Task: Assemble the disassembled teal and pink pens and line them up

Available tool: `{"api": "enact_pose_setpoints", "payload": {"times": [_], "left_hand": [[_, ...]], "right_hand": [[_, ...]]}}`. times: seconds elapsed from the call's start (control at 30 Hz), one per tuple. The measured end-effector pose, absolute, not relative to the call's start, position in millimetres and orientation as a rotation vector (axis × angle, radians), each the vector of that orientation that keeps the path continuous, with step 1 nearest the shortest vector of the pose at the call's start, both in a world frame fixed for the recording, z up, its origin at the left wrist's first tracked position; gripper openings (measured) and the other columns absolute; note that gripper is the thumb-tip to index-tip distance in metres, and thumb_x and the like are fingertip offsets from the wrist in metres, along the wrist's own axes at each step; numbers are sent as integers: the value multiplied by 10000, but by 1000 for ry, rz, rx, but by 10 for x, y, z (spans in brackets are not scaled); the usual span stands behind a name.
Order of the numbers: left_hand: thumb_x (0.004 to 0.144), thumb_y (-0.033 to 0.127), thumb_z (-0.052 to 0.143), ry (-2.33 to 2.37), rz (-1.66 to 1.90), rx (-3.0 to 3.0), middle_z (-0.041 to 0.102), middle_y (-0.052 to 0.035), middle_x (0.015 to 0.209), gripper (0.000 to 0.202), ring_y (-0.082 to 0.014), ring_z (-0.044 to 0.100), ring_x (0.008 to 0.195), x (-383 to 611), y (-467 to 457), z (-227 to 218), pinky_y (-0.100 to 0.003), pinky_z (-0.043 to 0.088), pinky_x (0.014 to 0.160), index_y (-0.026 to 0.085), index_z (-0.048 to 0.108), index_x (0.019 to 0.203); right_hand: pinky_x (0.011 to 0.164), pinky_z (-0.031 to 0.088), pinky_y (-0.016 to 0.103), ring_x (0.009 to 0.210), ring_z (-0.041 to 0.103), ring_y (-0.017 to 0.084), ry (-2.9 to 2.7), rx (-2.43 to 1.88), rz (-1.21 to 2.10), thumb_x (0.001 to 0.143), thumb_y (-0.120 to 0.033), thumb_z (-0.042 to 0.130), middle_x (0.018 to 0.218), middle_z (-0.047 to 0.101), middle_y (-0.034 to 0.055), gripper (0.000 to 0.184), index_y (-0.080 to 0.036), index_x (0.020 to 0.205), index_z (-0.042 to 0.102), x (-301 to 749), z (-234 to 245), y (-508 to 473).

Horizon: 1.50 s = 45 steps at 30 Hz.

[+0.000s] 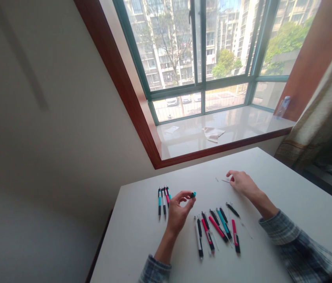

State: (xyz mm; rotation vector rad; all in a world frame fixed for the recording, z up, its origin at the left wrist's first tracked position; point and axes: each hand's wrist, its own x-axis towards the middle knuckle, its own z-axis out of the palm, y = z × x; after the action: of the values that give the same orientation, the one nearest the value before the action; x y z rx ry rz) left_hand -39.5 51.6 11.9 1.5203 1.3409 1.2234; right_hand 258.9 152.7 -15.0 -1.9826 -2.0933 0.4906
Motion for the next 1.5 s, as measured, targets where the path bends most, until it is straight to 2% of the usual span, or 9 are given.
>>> {"api": "enact_pose_setpoints", "payload": {"times": [0.23, 0.33, 0.43, 0.67, 0.87, 1.1, 1.27, 1.4, 1.5], "left_hand": [[850, 387, 744, 1357, 1212, 1537, 760, -70, 950, 230, -227, 656, 876, -403, 512, 132, -363, 537, 823, 195, 781, 971], [852, 384, 741, 1350, 1219, 1540, 760, -71, 941, 223, -226, 657, 873, -414, 510, 129, -360, 540, 814, 195, 781, 963], [857, 376, 734, 1351, 1223, 1547, 762, -67, 945, 211, -224, 661, 871, -420, 506, 130, -359, 541, 814, 201, 780, 966], [860, 368, 723, 1402, 1196, 1625, 768, -60, 952, 190, -227, 664, 875, -402, 484, 174, -381, 519, 842, 215, 784, 954], [859, 374, 719, 1435, 1183, 1648, 769, -60, 939, 194, -232, 660, 873, -400, 468, 163, -385, 512, 830, 222, 784, 961], [870, 367, 711, 1414, 1189, 1687, 772, -59, 970, 187, -227, 669, 878, -397, 465, 161, -379, 514, 819, 227, 777, 975], [874, 344, 706, 1418, 1193, 1738, 769, -54, 960, 161, -220, 665, 864, -382, 446, 200, -373, 509, 802, 229, 775, 963], [864, 298, 715, 1422, 1191, 1804, 768, -48, 933, 112, -224, 659, 865, -360, 428, 209, -367, 506, 798, 239, 775, 937], [860, 274, 718, 1397, 1186, 1845, 771, -51, 936, 98, -234, 661, 890, -343, 418, 209, -368, 511, 806, 245, 778, 932]], "right_hand": [[705, 417, 283, 886, 708, 236, -2094, -2038, 420, 852, -114, 588, 978, 770, 95, 310, -198, 1133, 688, 2526, -189, 1501], [711, 423, 278, 876, 707, 221, -2098, -2005, 414, 873, -120, 580, 975, 772, 79, 320, -197, 1171, 669, 2571, -171, 1475], [714, 429, 272, 871, 711, 214, -2096, -1971, 421, 893, -149, 584, 962, 776, 64, 262, -209, 1127, 687, 2614, -169, 1433], [712, 431, 285, 883, 723, 244, -2093, -2044, 390, 894, -162, 569, 929, 775, 98, 245, -194, 1104, 692, 2557, -213, 1329], [751, 446, 278, 924, 716, 224, -2081, -1986, 350, 931, -163, 548, 977, 778, 74, 259, -201, 1146, 686, 2592, -238, 1302], [717, 451, 288, 858, 712, 229, -2055, -1989, 347, 915, -191, 549, 972, 763, 87, 279, -187, 1152, 696, 2547, -248, 1253], [773, 487, 295, 848, 695, 208, -1924, -1755, 562, 896, -252, 532, 969, 743, 71, 281, -182, 1066, 744, 2522, -187, 1251], [708, 511, 310, 736, 684, 194, -1780, -1461, 925, 908, -392, 569, 888, 728, 44, 267, -195, 1005, 720, 2426, -101, 1207], [764, 543, 333, 814, 701, 214, -1649, -1174, 1154, 899, -483, 634, 926, 730, 63, 330, -176, 1003, 695, 2298, 5, 1144]]}}
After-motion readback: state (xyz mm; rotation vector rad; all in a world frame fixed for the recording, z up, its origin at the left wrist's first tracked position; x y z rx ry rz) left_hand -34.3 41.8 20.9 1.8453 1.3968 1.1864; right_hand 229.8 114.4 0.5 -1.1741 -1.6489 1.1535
